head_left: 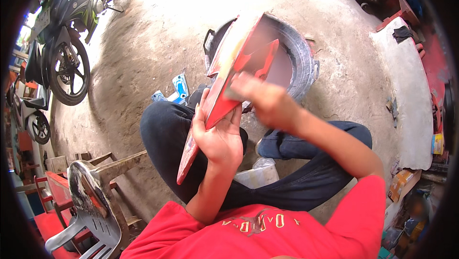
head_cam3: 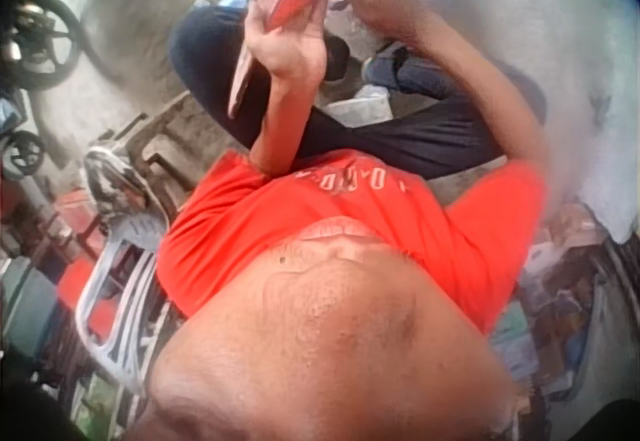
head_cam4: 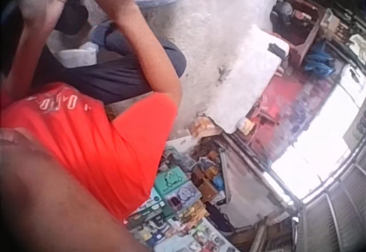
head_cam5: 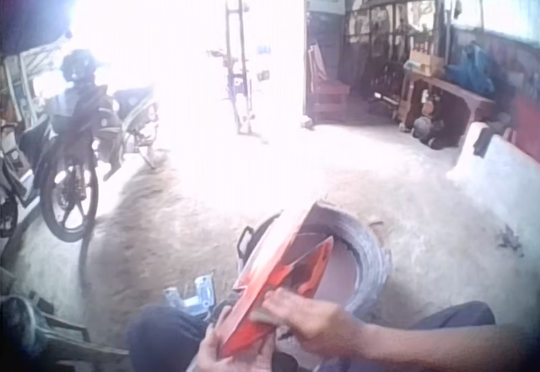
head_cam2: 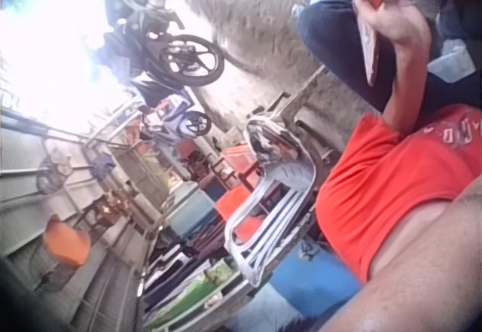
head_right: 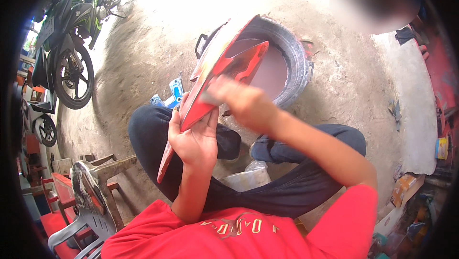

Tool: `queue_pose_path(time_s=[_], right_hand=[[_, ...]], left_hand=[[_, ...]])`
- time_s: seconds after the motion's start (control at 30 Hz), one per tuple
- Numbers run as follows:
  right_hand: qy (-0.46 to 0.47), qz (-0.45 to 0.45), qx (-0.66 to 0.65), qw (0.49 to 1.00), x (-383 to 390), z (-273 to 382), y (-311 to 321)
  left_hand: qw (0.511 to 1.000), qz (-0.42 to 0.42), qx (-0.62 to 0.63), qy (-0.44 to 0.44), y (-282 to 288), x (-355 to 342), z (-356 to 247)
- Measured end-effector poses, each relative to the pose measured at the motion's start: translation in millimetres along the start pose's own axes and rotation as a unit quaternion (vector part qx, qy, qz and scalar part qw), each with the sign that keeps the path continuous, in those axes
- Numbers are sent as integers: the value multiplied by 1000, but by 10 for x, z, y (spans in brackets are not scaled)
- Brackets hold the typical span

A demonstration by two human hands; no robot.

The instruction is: The person sands a red motorcycle fairing with sandpaper and wets the paper in a bucket of water.

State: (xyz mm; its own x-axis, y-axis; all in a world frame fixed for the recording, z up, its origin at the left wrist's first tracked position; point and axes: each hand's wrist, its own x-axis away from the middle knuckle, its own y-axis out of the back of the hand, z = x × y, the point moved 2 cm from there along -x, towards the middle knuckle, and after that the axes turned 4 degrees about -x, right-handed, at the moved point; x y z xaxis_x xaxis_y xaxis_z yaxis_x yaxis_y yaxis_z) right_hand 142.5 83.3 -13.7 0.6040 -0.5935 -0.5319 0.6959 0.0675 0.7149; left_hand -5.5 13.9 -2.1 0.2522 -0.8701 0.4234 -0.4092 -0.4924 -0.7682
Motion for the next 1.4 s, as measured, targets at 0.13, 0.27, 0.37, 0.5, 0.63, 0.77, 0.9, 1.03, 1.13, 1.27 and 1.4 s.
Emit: queue_pose_path(time_s=[0.13, 0.27, 0.37, 0.5, 0.63, 0.77, 0.9, 1.03, 1.13, 1.27, 1.4], right_hand=[[-168, 65, 16, 984, -180, -128, 121], [30, 34, -23, 999, -21, 416, 40], [-126, 4, -17, 992, -56, -246, 99], [-68, 11, 3, 998, -126, 29, 53], [6, -6, 8, 1000, -86, 76, 37], [-144, -10, 3, 990, -119, -310, 97], [14, 20, -9, 1000, -119, 315, 24], [-161, -2, -21, 987, -135, -290, 119], [-85, 12, 14, 996, -118, -62, 39], [32, 50, -65, 996, -130, 391, 41], [-143, -26, -19, 989, -206, -338, 116]], left_hand=[[1000, -5, -1, -6, -13, 28, -68], [999, 39, 2, -28, 69, -33, -19], [1000, 13, 1, -5, -24, 26, -15], [1000, 15, 1, -14, 0, -3, -29], [1000, 5, -5, -6, 1, 22, -17], [1000, -15, -3, -9, -22, 29, -33], [999, 26, 19, -15, 28, -3, -17], [1000, -1, -1, -9, -50, 32, -15], [1000, -6, 1, -16, -31, 27, -41], [998, 35, 36, -23, 67, -20, -14], [1000, -19, -19, -5, -62, 18, -15]])
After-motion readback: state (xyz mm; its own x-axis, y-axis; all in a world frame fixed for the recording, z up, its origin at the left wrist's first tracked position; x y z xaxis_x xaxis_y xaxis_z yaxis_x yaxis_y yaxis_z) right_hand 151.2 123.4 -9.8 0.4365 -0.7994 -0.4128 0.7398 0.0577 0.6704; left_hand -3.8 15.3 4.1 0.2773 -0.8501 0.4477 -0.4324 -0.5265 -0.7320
